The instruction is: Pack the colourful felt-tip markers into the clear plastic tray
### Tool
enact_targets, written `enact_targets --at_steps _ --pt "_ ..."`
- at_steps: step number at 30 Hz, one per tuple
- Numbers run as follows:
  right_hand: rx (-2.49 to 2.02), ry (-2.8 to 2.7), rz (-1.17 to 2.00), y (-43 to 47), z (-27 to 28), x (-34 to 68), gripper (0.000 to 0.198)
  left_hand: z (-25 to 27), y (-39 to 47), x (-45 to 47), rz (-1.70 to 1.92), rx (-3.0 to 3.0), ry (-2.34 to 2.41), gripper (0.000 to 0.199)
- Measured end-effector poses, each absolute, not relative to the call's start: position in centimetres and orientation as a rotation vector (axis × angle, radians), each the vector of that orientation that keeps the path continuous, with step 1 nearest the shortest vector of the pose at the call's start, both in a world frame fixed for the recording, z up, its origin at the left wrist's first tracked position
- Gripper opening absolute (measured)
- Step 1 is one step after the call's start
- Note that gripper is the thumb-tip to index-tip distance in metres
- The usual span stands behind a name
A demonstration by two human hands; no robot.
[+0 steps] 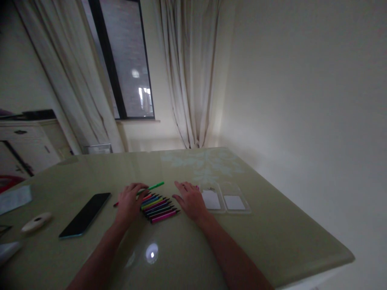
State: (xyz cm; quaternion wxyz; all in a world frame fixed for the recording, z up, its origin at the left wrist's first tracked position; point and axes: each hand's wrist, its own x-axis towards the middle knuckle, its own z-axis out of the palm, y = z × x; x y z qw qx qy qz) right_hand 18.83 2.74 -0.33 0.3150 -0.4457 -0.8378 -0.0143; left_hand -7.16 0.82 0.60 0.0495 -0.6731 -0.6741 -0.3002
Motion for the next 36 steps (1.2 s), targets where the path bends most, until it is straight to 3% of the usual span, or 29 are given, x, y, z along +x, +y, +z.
enact_targets --at_steps 2,6,13,21,29,36 --pt "-1.144 -2.214 -0.041 2.7 -0.4 18.8 0.045 0.6 0.8 -5.4 -1.043 -2.236 -1.904 0.019" --pt "-1.108 -2.188 0.046 3.1 -0.5 19.2 0.019 0.2 0.5 -3.4 -1.125 -2.397 -1.815 0.014" --pt "-0.889 -2.091 0.244 3.2 -0.9 19.1 0.026 -0.5 0.2 -3.0 -1.070 -2.497 -1.735 0.014" --pt "-0.789 -2.157 0.256 3.3 -0.8 19.0 0.028 -0.4 0.0 -2.7 -0.908 -2.584 -1.654 0.016" --pt "-1.231 -1.791 0.131 5.8 -0.2 24.1 0.027 -0.6 1.5 -8.5 -0.738 -2.178 -2.086 0.030" --pt "-1.565 -2.029 0.049 5.5 -1.3 22.8 0.025 -1.8 2.5 -11.0 -0.636 -2.052 -2.306 0.040"
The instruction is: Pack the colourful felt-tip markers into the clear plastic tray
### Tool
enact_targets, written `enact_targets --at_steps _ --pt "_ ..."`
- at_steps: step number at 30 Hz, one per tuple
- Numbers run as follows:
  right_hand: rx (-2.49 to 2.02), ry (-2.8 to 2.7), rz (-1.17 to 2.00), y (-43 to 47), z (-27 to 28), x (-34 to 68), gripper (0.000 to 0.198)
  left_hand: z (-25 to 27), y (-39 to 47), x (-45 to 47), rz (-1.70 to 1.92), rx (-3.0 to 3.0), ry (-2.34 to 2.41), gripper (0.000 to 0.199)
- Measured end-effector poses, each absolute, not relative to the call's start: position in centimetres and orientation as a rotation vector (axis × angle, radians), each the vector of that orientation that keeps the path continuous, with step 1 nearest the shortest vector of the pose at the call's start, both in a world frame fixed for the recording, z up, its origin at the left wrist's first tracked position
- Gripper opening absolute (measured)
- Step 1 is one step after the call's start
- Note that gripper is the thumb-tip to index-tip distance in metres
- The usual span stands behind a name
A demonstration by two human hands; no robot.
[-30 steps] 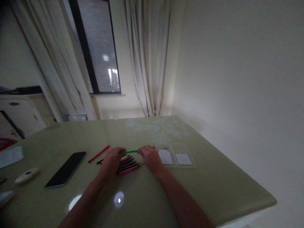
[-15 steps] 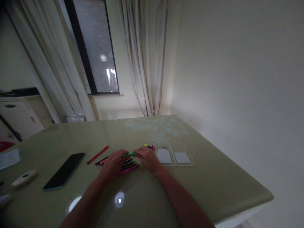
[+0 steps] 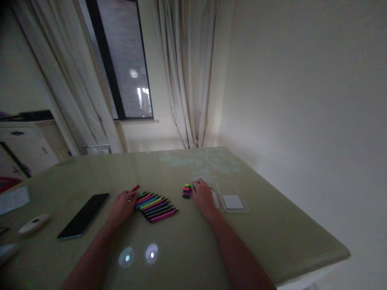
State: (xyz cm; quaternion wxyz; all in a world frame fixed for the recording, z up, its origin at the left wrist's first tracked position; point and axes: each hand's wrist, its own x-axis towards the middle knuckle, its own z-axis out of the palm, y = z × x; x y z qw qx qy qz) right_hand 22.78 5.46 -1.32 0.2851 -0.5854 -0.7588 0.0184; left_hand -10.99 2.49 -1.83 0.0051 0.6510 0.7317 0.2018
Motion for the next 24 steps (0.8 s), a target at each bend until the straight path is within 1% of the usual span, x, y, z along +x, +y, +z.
enact_targets --at_steps 3,6,10,14,16,19,21,23,24 --pt "-1.599 -2.065 0.015 5.2 -1.4 22.2 0.032 -1.7 2.4 -11.5 0.735 1.908 2.435 0.046" --pt "-1.621 -2.054 0.013 5.2 -1.4 22.2 0.034 -1.5 1.9 -12.0 0.716 1.723 2.625 0.046" --pt "-1.588 -2.043 0.026 5.3 -1.5 22.4 0.033 -0.9 1.2 -12.1 0.640 1.700 2.610 0.039" --pt "-1.448 -2.024 0.042 4.8 -0.9 21.8 0.031 0.2 1.1 -10.6 0.738 1.727 2.580 0.034" --pt "-1.320 -2.030 0.100 4.2 -0.5 21.1 0.037 0.6 1.2 -9.0 0.850 1.856 2.405 0.032" --pt "-1.123 -2.075 0.230 3.3 -0.2 19.9 0.048 0.6 1.0 -5.8 0.990 2.097 1.880 0.025" --pt "-1.000 -2.126 0.306 2.8 -0.3 19.1 0.041 0.2 0.6 -3.7 1.010 2.211 1.658 0.025" --pt "-0.909 -2.159 0.352 2.6 -0.5 18.5 0.028 -0.1 0.1 -2.2 0.991 2.273 1.566 0.025" --pt "-0.883 -2.163 0.369 2.5 -0.5 18.4 0.026 -0.1 0.0 -1.8 0.980 2.287 1.544 0.025"
